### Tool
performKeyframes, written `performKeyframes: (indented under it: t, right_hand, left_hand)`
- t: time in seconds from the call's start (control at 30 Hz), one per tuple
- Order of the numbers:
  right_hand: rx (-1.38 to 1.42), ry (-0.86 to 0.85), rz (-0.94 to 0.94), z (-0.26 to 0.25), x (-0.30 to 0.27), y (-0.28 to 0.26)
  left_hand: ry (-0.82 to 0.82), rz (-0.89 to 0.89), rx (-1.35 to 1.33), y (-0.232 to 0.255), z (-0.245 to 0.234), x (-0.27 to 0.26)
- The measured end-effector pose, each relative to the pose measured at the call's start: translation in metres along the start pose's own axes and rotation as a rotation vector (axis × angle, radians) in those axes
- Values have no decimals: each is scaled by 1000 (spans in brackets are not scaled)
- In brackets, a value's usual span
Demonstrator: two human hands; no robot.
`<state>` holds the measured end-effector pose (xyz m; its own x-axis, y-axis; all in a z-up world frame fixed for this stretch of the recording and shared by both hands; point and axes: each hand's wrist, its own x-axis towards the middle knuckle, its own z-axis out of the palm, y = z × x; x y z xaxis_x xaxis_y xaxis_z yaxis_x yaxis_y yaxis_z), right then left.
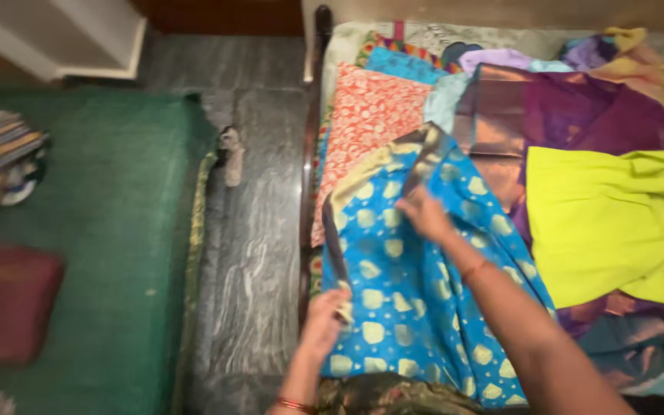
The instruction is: The person folds a yellow garment on a bed and places it into a suitcase, then unfolds and pleats a blue saree with gold patterns by hand.
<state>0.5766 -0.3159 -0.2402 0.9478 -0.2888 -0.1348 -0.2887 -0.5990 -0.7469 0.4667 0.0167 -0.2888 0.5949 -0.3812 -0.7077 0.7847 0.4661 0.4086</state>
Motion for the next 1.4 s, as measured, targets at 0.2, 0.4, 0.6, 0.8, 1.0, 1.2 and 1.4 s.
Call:
performKeyframes:
  t: [0.2, 0.4, 0.6, 0.8, 1.0, 1.2, 1.4]
  right_hand:
    - [-24, -215, -33, -12, -116, -54]
    - [-197, -204, -184, -63, -173, -94]
    - [-508, -243, -355, -85, -215, -107]
    - [-446, -135, -547, -95, -238, -127]
    - [-445, -109, -456, -88, -251, -130]
    - [-358, -84, -487, -98, -263, -145]
    - [88, -91, -42, -139, -320, -174]
  left_hand:
    - [-174, -96, -90, -42, 121, -2]
    - [-288, -153, -118, -48, 135, -8]
    - [-366, -270, -74, -57, 126, -19]
    - [-464, -317, -77, -58, 130, -25]
    - [-414, -401, 69, -52, 116, -21]
    - [-158, 300, 916, -68, 90, 67]
    - [108, 260, 1337, -36, 83, 119]
